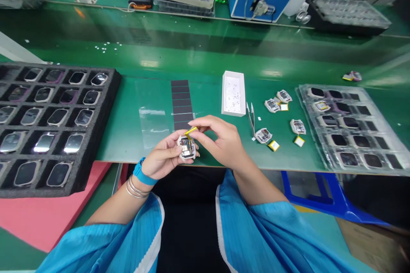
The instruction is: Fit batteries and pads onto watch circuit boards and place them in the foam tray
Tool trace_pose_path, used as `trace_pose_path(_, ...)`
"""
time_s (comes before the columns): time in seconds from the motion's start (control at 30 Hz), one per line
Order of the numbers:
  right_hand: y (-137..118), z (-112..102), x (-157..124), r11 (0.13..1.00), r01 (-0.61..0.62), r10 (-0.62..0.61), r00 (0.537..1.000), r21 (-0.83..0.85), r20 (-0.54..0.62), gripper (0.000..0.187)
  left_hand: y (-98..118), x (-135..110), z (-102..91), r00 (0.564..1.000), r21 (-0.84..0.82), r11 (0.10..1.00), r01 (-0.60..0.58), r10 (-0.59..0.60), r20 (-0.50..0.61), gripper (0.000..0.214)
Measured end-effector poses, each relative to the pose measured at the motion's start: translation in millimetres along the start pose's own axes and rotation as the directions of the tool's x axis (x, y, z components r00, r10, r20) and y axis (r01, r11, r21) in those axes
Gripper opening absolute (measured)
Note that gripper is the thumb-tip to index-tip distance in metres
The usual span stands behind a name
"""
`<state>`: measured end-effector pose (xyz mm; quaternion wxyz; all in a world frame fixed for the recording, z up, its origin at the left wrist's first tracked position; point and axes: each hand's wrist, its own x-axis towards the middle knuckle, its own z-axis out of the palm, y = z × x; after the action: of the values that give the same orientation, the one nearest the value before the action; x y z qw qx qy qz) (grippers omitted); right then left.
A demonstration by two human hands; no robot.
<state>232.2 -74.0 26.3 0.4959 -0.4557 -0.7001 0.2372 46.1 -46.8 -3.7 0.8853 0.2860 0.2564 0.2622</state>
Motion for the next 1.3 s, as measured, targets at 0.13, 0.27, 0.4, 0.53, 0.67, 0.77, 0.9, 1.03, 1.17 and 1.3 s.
trace_pose_path(0.13,7,3,3,1.000,0.005,-0.004,1.000,-0.030,0.020,0.010,2,1,-0.6,0.999,0.002,0.999,0.049,-0.049,-0.006,0.041)
trace_pose_path(0.27,10,7,2,0.995,0.029,-0.027,0.999,-0.093,0.030,0.008,3,5,3.2,0.992,0.077,0.997,0.022,-0.012,-0.125,0.031)
trace_pose_path(0.4,14,20,6,0.997,-0.002,0.003,1.000,-0.076,0.013,0.007,7,12,3.0,0.973,0.165,0.986,-0.011,0.049,-0.228,0.027)
trace_pose_path(0.53,23,30,7,0.973,-0.229,0.230,0.972,0.039,-0.043,0.011,22,11,-5.8,0.920,0.199,0.977,-0.073,0.143,-0.365,0.021)
trace_pose_path(0.67,27,32,-8,0.938,-0.242,0.285,0.945,-0.247,0.157,0.011,34,5,-12.2,0.887,0.180,0.980,-0.083,0.155,-0.436,0.015)
trace_pose_path(0.77,27,37,-21,0.872,-0.191,0.275,0.953,-0.451,0.127,0.010,32,6,-12.6,0.904,0.164,0.984,-0.073,0.135,-0.405,0.013)
trace_pose_path(0.9,28,40,-26,0.844,-0.191,0.274,0.957,-0.502,0.096,0.008,24,12,-10.9,0.911,0.164,0.983,-0.080,0.139,-0.388,0.017)
trace_pose_path(1.03,30,37,-22,0.855,-0.220,0.321,0.936,-0.471,0.146,0.008,23,15,-8.9,0.907,0.172,0.981,-0.091,0.153,-0.392,0.018)
trace_pose_path(1.17,33,38,-19,0.847,-0.272,0.361,0.925,-0.457,0.118,0.008,22,14,-7.7,0.916,0.160,0.983,-0.090,0.145,-0.375,0.020)
trace_pose_path(1.3,36,43,-21,0.851,-0.258,0.345,0.931,-0.458,0.117,0.010,20,14,-8.4,0.918,0.136,0.987,-0.082,0.129,-0.376,0.017)
